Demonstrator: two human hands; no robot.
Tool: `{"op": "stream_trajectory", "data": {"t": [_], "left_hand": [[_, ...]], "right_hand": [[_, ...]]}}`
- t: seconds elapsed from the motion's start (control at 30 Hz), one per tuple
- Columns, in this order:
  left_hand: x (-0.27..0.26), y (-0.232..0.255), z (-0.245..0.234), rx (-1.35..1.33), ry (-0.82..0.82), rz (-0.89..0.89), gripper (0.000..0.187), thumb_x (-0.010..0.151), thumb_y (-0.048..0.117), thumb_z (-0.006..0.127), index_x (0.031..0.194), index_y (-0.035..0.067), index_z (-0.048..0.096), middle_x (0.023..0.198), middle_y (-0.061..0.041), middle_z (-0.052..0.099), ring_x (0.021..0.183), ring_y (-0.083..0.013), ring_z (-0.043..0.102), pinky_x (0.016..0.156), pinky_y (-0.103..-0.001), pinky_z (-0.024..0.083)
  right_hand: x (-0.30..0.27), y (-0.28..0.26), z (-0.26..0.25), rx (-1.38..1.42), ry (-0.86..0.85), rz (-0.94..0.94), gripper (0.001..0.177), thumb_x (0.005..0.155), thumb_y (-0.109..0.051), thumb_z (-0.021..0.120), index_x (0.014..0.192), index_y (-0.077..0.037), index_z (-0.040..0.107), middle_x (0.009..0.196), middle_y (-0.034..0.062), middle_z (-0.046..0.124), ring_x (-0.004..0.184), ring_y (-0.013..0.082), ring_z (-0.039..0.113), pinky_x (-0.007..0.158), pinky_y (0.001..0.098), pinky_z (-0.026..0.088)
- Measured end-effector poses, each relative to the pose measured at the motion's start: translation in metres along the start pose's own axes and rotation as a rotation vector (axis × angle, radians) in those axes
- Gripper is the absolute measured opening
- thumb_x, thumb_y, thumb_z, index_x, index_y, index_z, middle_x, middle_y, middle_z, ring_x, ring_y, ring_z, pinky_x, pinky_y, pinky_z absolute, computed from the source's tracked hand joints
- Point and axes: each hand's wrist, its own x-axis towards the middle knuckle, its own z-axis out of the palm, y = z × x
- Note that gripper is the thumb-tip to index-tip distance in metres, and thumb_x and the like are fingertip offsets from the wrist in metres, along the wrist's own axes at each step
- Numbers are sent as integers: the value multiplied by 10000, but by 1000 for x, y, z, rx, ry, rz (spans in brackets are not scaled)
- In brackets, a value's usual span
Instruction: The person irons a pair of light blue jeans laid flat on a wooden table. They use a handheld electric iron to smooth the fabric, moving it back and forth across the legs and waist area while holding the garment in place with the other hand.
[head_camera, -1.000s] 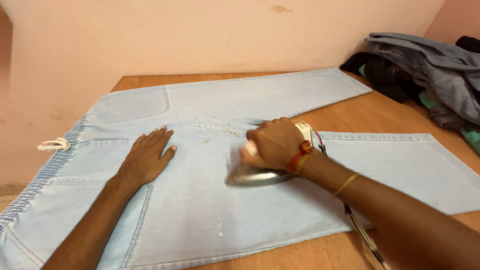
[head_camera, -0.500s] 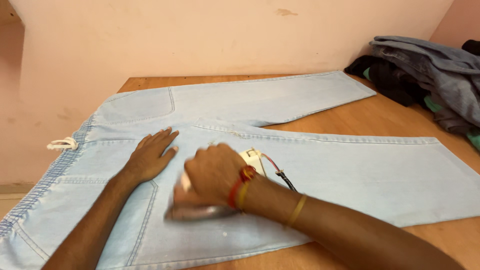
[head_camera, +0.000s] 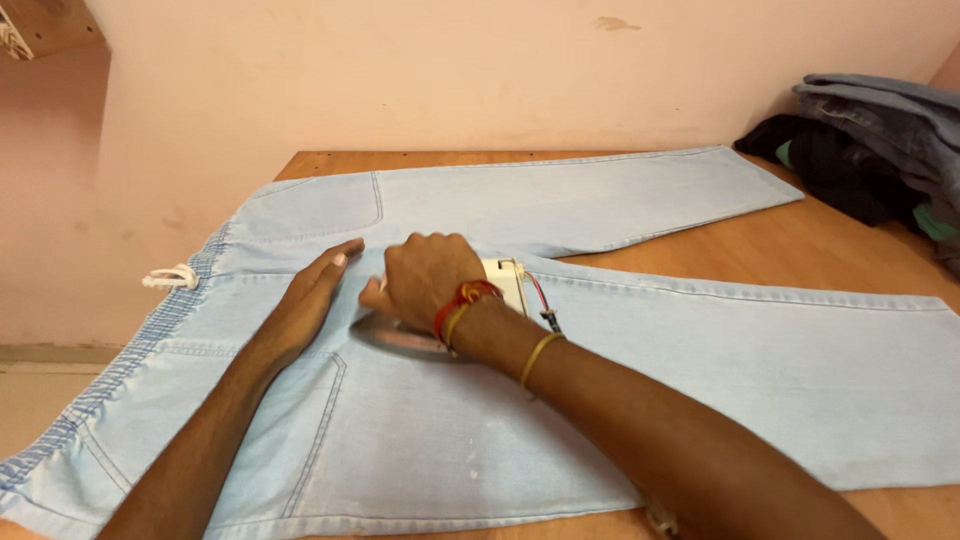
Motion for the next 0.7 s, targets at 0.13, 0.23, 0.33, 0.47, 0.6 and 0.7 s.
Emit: {"op": "stream_trajectory", "data": {"t": [0.13,0.23,0.33,0.47,0.6,0.7], "left_hand": [[5,-7,3,170,-20,68,602,1079,412,231,1376,56,615,1474,-93,609,1497,-223,418,1274,-409,189],[5,-18,5,334,-87,153,595,1084,392,207,1370,88,630,1474,-66,603,1510,-232,384,1294,-454,120],[7,-23,8,490,-119,229,525,1041,408,339,1400,128,601,1519,-60,543,1496,-248,368,1255,-481,133],[1,-29,5,668,-158,318,540,1007,443,463,1472,175,525,1570,-87,457,1469,-272,359,1217,-470,185],[-3,-22,2,738,-174,292,538,1023,439,421,1507,214,484,1604,-78,397,1494,-260,317,1234,-471,165],[-3,-13,3,741,-203,241,539,1026,447,404,1516,230,464,1618,-64,364,1506,-248,280,1234,-462,158]], "right_hand": [[22,14,1,-28,-50,189,481,942,-487,525,754,-106,749,735,126,742,673,274,739,593,426,554],[13,13,-1,1,-56,223,488,947,-475,532,750,-87,755,743,118,747,700,272,740,608,433,565],[-17,20,-9,4,-19,129,519,918,-538,552,769,-88,763,758,160,733,718,311,729,621,446,567],[-63,60,-20,-114,-68,200,541,900,-567,546,790,-90,777,803,184,739,746,341,735,664,474,569],[-103,142,-41,-159,-115,404,602,900,-604,544,789,-59,776,812,217,728,743,373,732,672,472,581],[-151,187,-55,-228,-63,444,579,900,-570,536,766,-59,774,727,192,729,684,353,727,682,454,577]]}}
